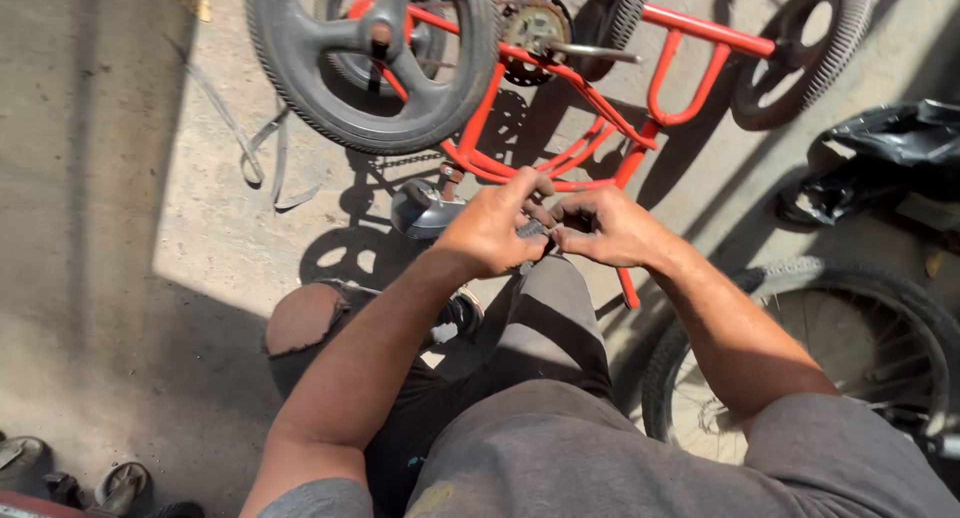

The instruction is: Searching for and selecting hardware from an organizer to repair a bicycle

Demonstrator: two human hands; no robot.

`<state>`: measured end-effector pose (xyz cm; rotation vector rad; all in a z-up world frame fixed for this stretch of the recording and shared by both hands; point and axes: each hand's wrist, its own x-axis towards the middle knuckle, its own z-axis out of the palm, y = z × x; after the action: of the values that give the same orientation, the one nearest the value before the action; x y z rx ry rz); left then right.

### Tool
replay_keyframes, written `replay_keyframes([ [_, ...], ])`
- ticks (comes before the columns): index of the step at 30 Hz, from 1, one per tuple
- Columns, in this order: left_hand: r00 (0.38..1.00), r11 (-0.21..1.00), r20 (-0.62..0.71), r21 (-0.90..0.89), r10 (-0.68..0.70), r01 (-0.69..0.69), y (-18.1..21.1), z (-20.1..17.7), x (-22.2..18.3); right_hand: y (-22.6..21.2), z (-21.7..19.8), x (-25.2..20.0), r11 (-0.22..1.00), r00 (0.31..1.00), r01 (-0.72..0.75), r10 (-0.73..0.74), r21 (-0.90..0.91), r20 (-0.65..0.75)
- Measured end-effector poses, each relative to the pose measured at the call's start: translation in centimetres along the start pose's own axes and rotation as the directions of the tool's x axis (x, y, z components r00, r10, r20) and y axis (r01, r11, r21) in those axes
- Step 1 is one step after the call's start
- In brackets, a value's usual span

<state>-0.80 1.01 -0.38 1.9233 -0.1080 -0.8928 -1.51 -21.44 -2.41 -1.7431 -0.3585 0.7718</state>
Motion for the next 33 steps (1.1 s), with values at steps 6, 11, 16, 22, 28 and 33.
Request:
replay_keyframes([
  [6,0.977,0.988,0.172,-0.117,0.124,-0.105,-1.3,0.2,-1.6,1.1,1.4,-0.5,0.983,0.974,-0.154,0.134,0.103,0.183],
  [11,0.899,0.980,0.390,-0.069,0.197,-0.185,0.8,-1.0,-3.7,3.1,2.8,-4.2,0.901,0.944,-0.309,0.252,0.304,0.212],
  [16,0.888,0.976,0.412,-0.013,0.204,-0.218,1.2,1.5,-3.5,4.4,4.9,-7.7,0.923,0.939,-0.343,0.335,0.172,0.076],
  [22,0.851,0.953,0.445,-0.016,0.278,-0.303,4.4,1.9,-6.5,-0.8,8.8,-14.7,0.909,0.864,-0.291,0.383,0.297,-0.326],
  [28,0.751,0.912,0.519,-0.191,0.409,-0.364,6.5,2.5,-10.9,-7.7,10.0,-19.2,0.822,0.703,-0.531,0.562,0.205,-0.436],
  [33,0.793,0.914,0.463,-0.281,0.396,-0.292,8.5,2.8,-19.8,-11.9,11.3,-23.4,0.751,0.723,-0.570,0.651,0.333,-0.231],
])
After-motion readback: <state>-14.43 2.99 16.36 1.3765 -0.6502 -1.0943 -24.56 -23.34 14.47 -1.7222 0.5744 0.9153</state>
